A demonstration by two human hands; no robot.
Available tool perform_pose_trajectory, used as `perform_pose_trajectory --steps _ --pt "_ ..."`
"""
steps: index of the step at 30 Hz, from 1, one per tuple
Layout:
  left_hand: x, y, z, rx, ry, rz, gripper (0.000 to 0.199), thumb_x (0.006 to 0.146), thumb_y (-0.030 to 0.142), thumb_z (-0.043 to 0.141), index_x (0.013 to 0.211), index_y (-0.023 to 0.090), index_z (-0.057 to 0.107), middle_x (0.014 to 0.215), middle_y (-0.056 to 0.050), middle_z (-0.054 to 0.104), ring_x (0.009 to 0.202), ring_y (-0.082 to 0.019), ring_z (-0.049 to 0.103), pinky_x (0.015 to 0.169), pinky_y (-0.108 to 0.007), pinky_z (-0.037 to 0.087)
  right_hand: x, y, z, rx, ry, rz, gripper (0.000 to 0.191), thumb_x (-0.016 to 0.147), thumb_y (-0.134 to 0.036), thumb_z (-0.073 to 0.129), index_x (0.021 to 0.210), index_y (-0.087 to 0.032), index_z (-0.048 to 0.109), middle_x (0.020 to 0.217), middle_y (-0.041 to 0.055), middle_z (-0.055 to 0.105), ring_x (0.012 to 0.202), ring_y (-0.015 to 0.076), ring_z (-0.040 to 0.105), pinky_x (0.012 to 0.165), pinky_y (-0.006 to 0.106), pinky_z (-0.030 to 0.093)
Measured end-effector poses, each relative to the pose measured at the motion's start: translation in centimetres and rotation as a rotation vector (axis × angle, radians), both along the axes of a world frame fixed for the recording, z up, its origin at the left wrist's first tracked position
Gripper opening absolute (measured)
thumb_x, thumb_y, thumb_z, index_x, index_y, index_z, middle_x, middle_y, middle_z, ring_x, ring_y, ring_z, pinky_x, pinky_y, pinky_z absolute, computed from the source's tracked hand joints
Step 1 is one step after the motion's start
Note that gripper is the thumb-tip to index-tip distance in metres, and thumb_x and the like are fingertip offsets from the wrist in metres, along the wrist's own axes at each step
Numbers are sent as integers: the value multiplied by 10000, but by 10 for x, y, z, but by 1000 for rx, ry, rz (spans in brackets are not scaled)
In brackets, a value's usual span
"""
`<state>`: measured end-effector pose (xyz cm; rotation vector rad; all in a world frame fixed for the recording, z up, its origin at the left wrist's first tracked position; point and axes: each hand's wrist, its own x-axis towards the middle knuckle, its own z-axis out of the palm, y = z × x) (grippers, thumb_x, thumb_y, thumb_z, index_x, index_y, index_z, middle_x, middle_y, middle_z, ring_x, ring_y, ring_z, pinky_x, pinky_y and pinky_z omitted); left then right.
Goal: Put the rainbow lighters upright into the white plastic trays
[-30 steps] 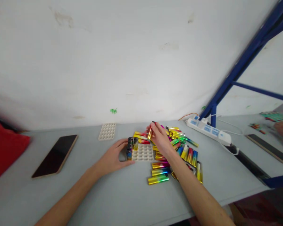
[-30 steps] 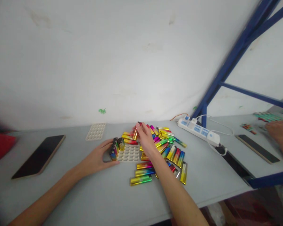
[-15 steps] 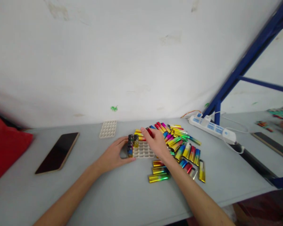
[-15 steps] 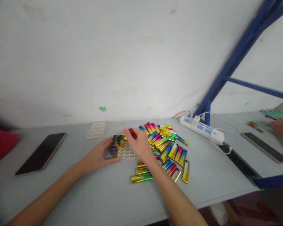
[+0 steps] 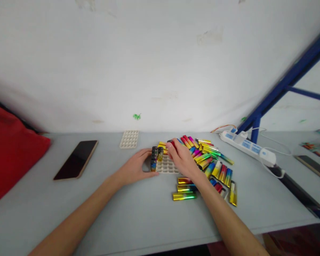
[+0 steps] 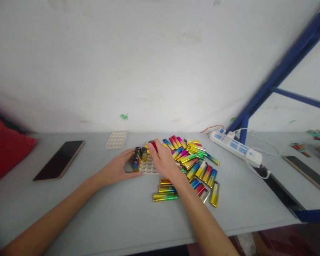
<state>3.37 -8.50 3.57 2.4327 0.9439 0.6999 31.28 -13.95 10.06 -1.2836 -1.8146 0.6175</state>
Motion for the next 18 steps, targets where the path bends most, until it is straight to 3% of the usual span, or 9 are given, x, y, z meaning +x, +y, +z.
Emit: perform_pose_trajectory --steps 4,6,9,12,18 --pt "1 -1 1 4 -2 -10 783 949 632 1103 1563 227 833 1747 -182 821 1626 -454 791 1473 -584 608 10 0 1 208 -197 47 500 1363 -583 483 970 -300 607 976 65 772 957 275 719 896 384 560" --pt "2 -2 1 5 -5 -11 771 949 636 1103 1552 238 835 1735 -176 828 1618 -451 795 1462 -585 619 10 1 -3 268 -274 26 514 1364 -574 512 956 -287 640 956 74 763 939 277 712 879 381 542" --pt "2 -1 1 4 -16 -14 797 942 652 1109 1575 258 826 1732 -167 830 1620 -450 793 1465 -594 616 8 1 -11 232 -324 32 478 1359 -530 596 961 -277 673 874 48 756 818 252 705 802 359 509" --pt "1 -1 -1 5 -21 -16 844 938 672 1111 1606 253 811 1740 -179 822 1627 -458 788 1471 -613 607 7 2 -15 172 -368 102 408 1332 -466 708 974 -270 712 880 51 801 823 256 750 798 353 529" --pt "2 -2 -1 22 -13 -16 818 932 629 1128 1590 258 814 1722 -172 832 1615 -444 798 1459 -593 618 17 4 -7 42 -452 248 277 1270 -381 847 1029 -252 799 887 37 851 806 250 760 807 361 553"
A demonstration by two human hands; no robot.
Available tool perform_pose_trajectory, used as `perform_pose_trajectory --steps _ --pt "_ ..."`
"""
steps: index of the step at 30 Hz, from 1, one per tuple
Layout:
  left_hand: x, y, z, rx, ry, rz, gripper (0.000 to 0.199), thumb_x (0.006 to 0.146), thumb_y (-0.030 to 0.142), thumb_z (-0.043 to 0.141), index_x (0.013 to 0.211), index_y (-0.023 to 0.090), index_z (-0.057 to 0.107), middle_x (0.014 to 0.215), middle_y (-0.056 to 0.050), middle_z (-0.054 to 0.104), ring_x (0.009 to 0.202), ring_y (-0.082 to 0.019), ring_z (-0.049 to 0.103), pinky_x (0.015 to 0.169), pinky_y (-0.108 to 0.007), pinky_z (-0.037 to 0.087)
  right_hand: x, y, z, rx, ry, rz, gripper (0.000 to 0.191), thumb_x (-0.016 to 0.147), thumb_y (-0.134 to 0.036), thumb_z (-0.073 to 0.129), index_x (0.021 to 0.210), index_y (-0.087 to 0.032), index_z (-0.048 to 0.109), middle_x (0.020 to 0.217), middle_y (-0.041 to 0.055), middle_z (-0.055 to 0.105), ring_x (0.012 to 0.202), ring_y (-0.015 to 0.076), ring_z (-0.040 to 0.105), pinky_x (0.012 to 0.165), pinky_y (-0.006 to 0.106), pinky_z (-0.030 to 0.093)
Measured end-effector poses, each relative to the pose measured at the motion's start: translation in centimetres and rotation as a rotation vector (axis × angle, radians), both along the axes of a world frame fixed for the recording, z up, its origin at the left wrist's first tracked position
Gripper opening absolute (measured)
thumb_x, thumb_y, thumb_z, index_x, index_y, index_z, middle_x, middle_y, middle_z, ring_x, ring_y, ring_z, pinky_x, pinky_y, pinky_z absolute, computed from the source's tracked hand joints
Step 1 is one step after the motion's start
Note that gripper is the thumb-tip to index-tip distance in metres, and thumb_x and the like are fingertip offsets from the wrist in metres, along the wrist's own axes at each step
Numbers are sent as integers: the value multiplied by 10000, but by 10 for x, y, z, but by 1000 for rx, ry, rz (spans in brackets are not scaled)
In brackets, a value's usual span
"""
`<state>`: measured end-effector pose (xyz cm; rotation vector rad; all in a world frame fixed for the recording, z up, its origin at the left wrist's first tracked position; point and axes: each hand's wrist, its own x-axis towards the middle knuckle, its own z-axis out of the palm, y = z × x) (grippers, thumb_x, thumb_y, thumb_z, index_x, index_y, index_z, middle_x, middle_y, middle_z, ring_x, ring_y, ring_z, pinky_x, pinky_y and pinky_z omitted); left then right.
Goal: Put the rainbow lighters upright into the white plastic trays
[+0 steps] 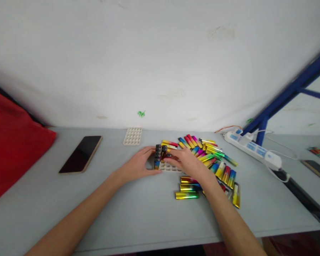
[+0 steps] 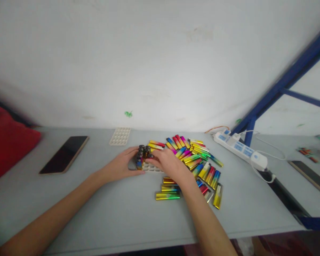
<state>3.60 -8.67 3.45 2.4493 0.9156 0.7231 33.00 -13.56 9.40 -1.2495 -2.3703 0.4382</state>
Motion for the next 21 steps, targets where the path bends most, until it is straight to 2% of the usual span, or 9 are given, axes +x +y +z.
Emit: perform_pose_trajectory --steps 3,8,12,15,18,21 --pt "0 -1 2 -4 2 4 792 932 615 1127 1566 252 822 1722 -173 833 1616 -448 796 1457 -593 619 0 0 3 -17 3 7 259 1267 -375 855 1037 -256 839 878 23 851 791 242 756 815 354 550" --pt "-1 0 5 -25 2 6 770 935 636 1104 1554 268 832 1725 -163 831 1610 -463 798 1453 -618 625 -13 -1 -1 10 -73 -186 465 1212 -513 918 832 -261 827 873 87 866 793 276 764 744 360 509" --pt "0 0 5 -33 -3 6 771 936 621 1103 1567 272 830 1733 -159 828 1616 -458 794 1464 -614 616 -13 -2 -1 -2 -23 -178 509 1210 -627 897 861 -260 834 894 83 878 812 265 754 747 353 490" --pt "0 0 5 -40 -4 4 747 955 622 1082 1555 253 833 1743 -170 821 1627 -461 786 1473 -612 604 1 0 10 28 86 -190 626 1305 -681 698 853 -261 805 834 55 830 790 242 717 778 347 472" --pt "0 1 4 -48 -6 8 752 951 640 1071 1548 248 837 1744 -180 817 1627 -473 784 1472 -621 604 19 0 27 75 185 -299 714 1329 -703 557 799 -263 742 750 38 758 736 229 677 785 350 458" --pt "0 3 5 -44 6 23 768 935 683 1063 1534 257 842 1730 -181 825 1617 -478 789 1458 -624 619 37 -11 42 97 257 -397 742 1316 -746 476 810 -267 732 710 33 734 708 238 690 768 355 470"
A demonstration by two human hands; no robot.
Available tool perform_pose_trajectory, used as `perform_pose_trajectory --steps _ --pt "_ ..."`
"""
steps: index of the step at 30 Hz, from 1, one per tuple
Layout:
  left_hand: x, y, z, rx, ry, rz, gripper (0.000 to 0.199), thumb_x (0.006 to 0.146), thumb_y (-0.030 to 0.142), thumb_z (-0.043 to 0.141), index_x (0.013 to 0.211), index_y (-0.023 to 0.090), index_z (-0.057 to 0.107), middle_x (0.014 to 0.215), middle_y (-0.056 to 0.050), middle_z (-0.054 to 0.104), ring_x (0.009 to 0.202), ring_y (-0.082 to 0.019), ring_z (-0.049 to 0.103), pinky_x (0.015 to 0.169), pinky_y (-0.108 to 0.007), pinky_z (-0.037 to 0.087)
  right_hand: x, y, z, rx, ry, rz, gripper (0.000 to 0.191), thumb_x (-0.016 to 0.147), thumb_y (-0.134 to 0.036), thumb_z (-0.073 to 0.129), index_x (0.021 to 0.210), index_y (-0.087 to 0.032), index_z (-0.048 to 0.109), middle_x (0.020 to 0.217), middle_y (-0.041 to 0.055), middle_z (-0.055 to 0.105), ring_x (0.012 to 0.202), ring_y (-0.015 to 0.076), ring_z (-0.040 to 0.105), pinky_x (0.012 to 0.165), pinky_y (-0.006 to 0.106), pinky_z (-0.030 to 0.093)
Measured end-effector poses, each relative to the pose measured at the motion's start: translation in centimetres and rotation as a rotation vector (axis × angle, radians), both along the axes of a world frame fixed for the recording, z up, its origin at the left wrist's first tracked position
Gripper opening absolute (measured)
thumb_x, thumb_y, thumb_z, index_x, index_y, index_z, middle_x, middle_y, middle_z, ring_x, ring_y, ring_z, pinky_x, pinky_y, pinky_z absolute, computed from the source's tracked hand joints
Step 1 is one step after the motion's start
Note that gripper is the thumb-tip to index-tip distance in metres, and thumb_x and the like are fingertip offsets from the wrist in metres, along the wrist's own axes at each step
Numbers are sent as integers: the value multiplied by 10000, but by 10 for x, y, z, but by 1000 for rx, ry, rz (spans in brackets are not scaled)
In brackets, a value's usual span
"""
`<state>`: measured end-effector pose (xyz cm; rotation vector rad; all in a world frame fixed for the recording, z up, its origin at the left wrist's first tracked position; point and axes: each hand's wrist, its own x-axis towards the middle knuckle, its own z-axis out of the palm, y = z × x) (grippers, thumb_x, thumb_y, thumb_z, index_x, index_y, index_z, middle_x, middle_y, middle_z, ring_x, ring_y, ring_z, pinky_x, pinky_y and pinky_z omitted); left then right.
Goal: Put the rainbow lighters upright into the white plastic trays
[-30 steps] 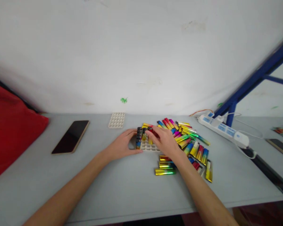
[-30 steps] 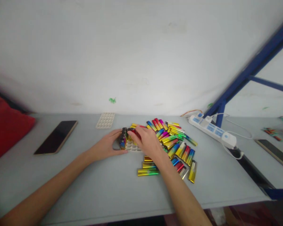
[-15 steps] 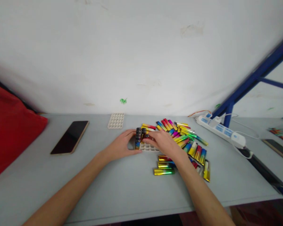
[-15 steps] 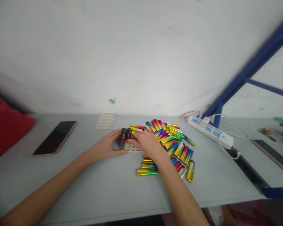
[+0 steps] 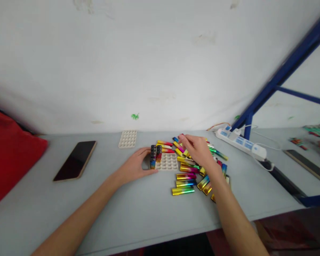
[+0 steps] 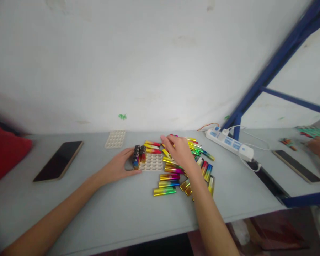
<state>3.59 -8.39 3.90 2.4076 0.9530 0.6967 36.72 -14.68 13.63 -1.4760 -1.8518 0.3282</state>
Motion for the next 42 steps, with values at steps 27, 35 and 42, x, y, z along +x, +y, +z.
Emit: perform_pose_trajectory --steps 27,35,42 --pt "-8 17 3 18 3 9 730 870 802 964 1411 317 889 1615 -209 859 1544 -541 803 1418 -710 638 68 -194 -119 60 -257 -347 305 1159 -405 866 1447 -307 885 1562 202 833 1455 441 850 1231 673 756" --pt "-9 15 -5 45 2 42 780 917 870 918 1441 298 836 1562 -130 860 1512 -541 803 1407 -689 646 57 -200 -116 18 -316 -397 443 1170 -421 830 1599 -311 820 1764 217 756 1649 456 741 1329 692 668" --pt "-11 21 -11 56 23 50 761 929 876 900 1437 317 813 1571 -125 848 1536 -556 785 1426 -725 627 59 -185 -107 -28 -336 -366 544 1105 -395 960 1613 -296 794 1602 215 822 1557 459 780 1477 851 461"
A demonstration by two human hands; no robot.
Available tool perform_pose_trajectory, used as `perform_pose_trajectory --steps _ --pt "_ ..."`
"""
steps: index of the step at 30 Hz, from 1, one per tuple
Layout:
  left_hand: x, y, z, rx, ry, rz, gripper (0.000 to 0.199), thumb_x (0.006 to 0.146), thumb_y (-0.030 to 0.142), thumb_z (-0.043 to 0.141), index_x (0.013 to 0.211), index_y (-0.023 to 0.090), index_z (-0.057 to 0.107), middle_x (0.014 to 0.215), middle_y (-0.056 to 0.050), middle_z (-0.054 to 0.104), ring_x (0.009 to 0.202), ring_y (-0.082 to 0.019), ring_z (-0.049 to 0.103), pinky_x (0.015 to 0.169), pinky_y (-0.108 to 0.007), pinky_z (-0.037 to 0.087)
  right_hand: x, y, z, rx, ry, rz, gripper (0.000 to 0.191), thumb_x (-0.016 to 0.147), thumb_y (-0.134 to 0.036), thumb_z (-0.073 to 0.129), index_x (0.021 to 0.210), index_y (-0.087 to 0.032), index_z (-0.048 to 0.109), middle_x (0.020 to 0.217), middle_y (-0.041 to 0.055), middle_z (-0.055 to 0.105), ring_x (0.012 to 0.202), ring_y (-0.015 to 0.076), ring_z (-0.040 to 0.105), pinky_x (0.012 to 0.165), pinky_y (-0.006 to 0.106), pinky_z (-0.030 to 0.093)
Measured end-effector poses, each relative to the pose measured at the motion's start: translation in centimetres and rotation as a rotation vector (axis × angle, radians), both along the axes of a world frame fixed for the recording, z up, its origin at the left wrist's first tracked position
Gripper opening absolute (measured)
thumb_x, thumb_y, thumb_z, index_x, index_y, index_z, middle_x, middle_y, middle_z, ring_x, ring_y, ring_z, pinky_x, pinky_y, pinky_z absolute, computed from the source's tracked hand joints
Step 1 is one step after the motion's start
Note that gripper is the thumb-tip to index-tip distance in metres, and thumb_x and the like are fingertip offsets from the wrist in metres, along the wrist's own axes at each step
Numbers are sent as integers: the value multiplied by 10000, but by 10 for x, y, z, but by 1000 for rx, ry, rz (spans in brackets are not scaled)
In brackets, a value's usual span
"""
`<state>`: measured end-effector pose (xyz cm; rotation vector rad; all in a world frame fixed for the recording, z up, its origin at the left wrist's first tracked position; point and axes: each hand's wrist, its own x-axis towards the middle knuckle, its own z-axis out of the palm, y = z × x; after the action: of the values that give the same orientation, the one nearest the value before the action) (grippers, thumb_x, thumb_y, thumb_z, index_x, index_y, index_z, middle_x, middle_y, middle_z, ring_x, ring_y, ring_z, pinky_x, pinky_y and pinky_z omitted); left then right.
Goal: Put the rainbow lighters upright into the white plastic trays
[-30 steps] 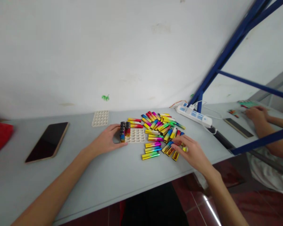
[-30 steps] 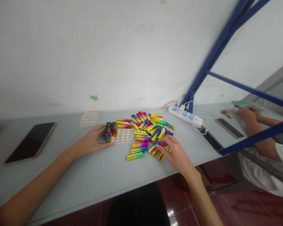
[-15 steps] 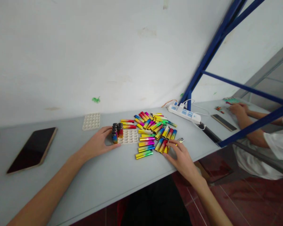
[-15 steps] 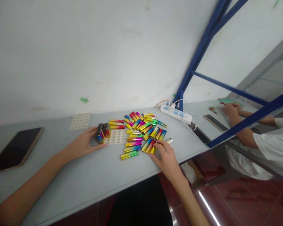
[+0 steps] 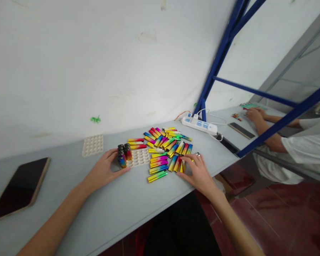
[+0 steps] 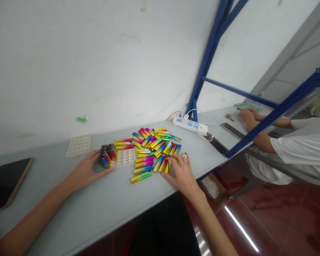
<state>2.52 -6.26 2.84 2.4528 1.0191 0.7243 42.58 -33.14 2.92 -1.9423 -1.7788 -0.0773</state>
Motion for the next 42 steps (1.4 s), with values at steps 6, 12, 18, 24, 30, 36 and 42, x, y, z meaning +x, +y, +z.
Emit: perform_pose_trajectory --steps 6,12,18,24,30,36,42 --pt "0 3 -5 5 2 6 756 925 848 901 1404 267 829 1602 -219 847 1533 -567 797 1420 -709 625 4 4 11 -61 8 19 520 1043 -400 1028 1506 -286 820 1516 206 810 1510 463 790 1459 927 432" --pt "1 -2 1 -7 -6 12 735 905 825 935 1420 308 850 1575 -168 865 1530 -538 803 1404 -669 645 11 1 12 -47 -55 -21 611 1059 -442 1003 1615 -303 789 1562 206 805 1550 481 767 1478 957 377" --pt "4 -8 12 -58 54 29 769 913 788 934 1472 267 855 1668 -197 822 1586 -543 779 1450 -658 608 17 4 7 -105 -32 -6 642 1052 -442 1001 1643 -299 796 1602 203 808 1565 484 759 1486 937 380" --pt "2 -6 6 -19 -4 -28 699 920 709 989 1482 311 866 1653 -179 839 1548 -515 809 1417 -681 644 24 2 12 -9 76 36 641 960 -471 1065 1543 -300 859 1503 188 778 1508 499 761 1481 960 376" --pt "1 -6 1 5 -39 -55 717 914 662 1034 1499 285 866 1649 -210 829 1538 -513 816 1388 -710 670 24 2 11 173 723 -8 503 991 -675 1033 1346 -330 942 1515 147 671 1326 378 845 1165 602 775" --pt "3 -7 -1 35 -55 -60 696 910 670 1060 1452 273 883 1615 -213 840 1506 -505 831 1368 -710 688 -22 55 38 134 1218 80 553 899 -723 1116 1248 -321 972 1603 143 777 1174 341 907 1022 524 800" --pt "3 -9 -3 36 -60 -65 741 908 695 1086 1463 256 867 1621 -190 853 1513 -473 830 1383 -638 682 -70 140 56 43 1289 345 846 851 -658 1152 1582 -360 847 1385 113 912 1320 373 898 1207 596 744"
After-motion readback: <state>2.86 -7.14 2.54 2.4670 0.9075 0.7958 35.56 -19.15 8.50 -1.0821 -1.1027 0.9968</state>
